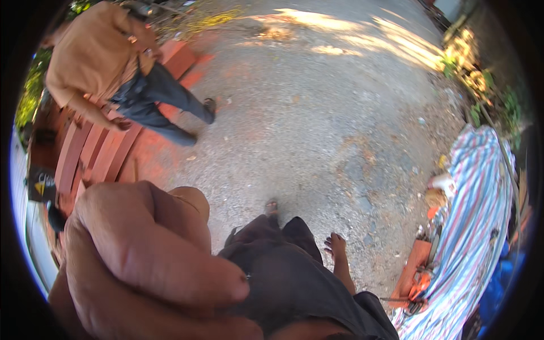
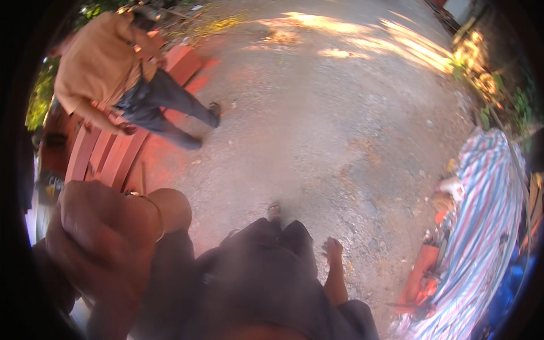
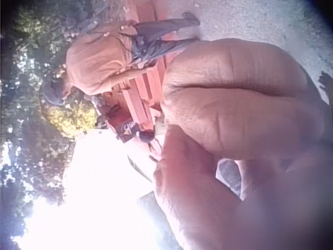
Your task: The person uses a small axe to repeatedly strike a piece of wood placed on a larger wooden block. The person holds the wood with one hand and swings the axe with the other, splitting the wood into smaller pieces.
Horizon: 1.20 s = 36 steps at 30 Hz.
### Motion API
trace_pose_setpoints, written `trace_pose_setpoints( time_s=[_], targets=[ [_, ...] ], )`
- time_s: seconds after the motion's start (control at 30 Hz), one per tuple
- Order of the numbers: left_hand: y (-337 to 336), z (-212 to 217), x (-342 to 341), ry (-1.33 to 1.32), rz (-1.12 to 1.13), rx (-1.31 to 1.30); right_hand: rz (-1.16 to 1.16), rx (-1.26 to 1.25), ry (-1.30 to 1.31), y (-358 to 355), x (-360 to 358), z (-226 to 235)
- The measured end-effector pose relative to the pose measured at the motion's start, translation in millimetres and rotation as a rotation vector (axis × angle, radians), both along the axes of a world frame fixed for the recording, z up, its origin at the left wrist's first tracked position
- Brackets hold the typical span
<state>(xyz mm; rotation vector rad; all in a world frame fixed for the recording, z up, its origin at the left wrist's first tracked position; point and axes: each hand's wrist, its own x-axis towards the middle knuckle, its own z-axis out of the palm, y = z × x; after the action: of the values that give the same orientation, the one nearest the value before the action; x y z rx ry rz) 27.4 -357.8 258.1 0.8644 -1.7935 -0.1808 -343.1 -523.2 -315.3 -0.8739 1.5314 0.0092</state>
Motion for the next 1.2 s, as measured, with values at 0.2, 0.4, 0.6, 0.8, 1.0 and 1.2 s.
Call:
trace_pose_setpoints(
  time_s=[0.2,0.4,0.6,0.8,1.0,1.2],
  targets=[
    [-54.3,15.2,-10.0,0.177,0.170,-0.110,-0.061,0.007,-0.049,-35.1,1.0,-8.4],
    [-136.0,-86.1,12.8,0.312,0.560,-0.311,0.114,0.135,0.038,-67.1,16.2,-36.8],
    [-119.8,-359.1,21.1,-0.265,1.185,0.818,0.337,0.121,0.057,-133.8,29.6,-62.1],
    [77.3,-597.3,-135.5,0.525,1.172,1.843,0.500,0.106,0.078,-176.3,55.3,-70.8],
    [150.9,-635.0,-254.6,1.624,1.612,1.869,0.550,0.105,0.105,-210.2,56.5,-80.7],
    [126.5,-629.9,-254.6,0.118,1.258,1.569,0.449,0.016,0.005,-244.5,84.4,-70.1]
  ],
)
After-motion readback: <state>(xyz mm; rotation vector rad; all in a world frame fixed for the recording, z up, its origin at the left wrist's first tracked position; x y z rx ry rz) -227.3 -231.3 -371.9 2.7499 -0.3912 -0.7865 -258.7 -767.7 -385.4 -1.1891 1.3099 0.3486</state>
